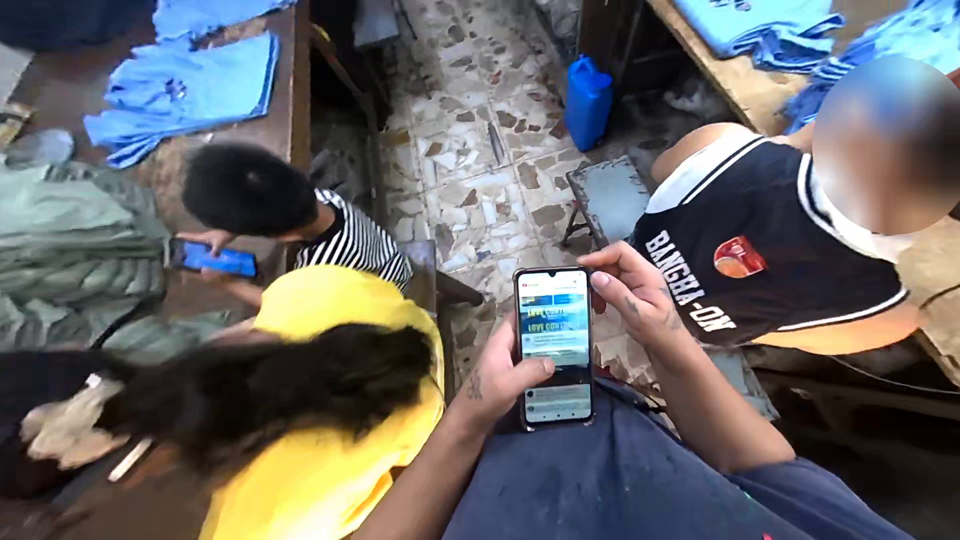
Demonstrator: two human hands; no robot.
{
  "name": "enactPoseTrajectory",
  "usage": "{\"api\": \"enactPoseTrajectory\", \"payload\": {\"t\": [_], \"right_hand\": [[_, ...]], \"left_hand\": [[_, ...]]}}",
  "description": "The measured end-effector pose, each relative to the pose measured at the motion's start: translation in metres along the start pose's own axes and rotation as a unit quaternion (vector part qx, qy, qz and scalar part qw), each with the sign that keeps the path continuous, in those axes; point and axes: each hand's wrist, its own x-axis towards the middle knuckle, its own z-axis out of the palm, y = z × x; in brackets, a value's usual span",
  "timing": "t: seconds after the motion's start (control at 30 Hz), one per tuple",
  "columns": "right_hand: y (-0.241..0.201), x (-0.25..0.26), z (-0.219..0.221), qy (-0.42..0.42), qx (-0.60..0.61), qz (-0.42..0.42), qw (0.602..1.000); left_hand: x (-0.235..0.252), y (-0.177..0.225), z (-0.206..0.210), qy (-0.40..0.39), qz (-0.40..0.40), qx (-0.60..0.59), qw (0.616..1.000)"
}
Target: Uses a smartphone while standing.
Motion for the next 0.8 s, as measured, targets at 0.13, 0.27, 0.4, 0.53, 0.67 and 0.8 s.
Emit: {"api": "enactPoseTrajectory", "payload": {"t": [0.13, 0.27, 0.4, 0.53, 0.67, 0.8], "right_hand": [[0.006, 0.015, -0.042, 0.045, -0.026, -0.002, 0.999], [0.007, 0.020, -0.079, 0.096, -0.078, 0.007, 0.992], [0.005, 0.018, -0.100, 0.153, -0.142, 0.028, 0.978], [0.014, 0.018, -0.115, 0.210, -0.124, 0.036, 0.969], [0.024, 0.028, -0.123, 0.250, -0.101, 0.026, 0.963], [0.036, 0.061, -0.120, 0.296, -0.122, 0.039, 0.947]], "left_hand": [[0.052, 0.001, 0.020, -0.019, -0.005, 0.022, 1.000], [0.098, -0.006, 0.034, -0.090, 0.006, 0.027, 0.996], [0.131, -0.007, 0.047, -0.138, -0.016, 0.053, 0.989], [0.170, -0.013, 0.047, -0.197, -0.024, 0.047, 0.979], [0.214, -0.021, 0.040, -0.247, -0.025, 0.031, 0.968], [0.263, -0.021, 0.021, -0.298, -0.043, -0.005, 0.953]]}}
